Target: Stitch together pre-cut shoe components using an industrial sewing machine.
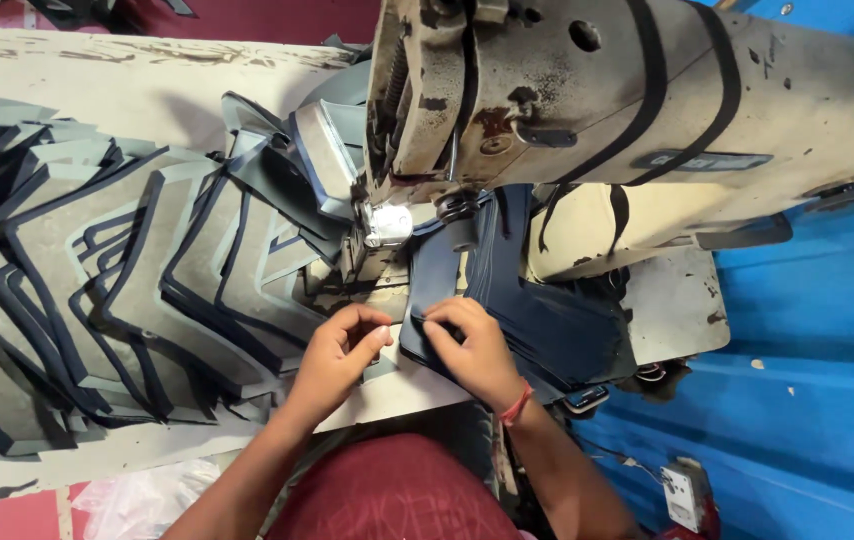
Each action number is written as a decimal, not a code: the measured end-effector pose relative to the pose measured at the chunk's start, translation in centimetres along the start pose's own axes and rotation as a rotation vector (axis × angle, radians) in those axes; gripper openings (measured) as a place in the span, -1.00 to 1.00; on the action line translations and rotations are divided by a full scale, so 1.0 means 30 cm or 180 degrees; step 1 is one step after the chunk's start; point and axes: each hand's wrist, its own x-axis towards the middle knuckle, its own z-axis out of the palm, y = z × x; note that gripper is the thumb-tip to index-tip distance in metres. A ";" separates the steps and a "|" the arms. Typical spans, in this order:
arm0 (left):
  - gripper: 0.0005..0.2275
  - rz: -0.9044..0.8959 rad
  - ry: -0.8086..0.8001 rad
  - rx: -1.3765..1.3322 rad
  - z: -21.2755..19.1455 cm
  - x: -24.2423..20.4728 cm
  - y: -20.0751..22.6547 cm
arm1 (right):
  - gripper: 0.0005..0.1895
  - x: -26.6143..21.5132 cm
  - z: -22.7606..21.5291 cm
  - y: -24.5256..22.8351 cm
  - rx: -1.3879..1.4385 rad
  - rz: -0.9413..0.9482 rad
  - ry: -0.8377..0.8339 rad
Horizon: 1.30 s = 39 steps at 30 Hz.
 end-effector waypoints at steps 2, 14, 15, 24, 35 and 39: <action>-0.82 0.0210 -0.0051 0.0466 0.018 -0.016 0.024 | -0.86 -0.019 0.011 0.087 0.0700 0.0345 0.0026; -0.68 0.2350 -0.0316 0.3156 0.075 -0.083 0.113 | -0.84 -0.041 -0.047 -0.089 0.1090 0.0066 0.1860; -0.66 0.2246 -0.0232 0.2810 0.063 -0.100 0.098 | -0.84 -0.048 -0.059 -0.168 0.0812 -0.0270 0.1854; -0.70 0.0114 0.0238 -0.0166 -0.121 -0.194 -0.018 | -0.92 0.059 0.213 -0.165 0.1072 -0.0315 -0.0400; -0.85 0.0771 -0.2171 0.1292 -0.024 -0.392 0.257 | -0.36 0.112 0.390 -0.160 -0.1276 -0.0723 -0.0897; -0.86 0.1012 -0.1104 0.0841 -0.045 -0.356 0.201 | -0.61 0.104 0.214 -0.206 -0.0425 -0.0409 -0.0615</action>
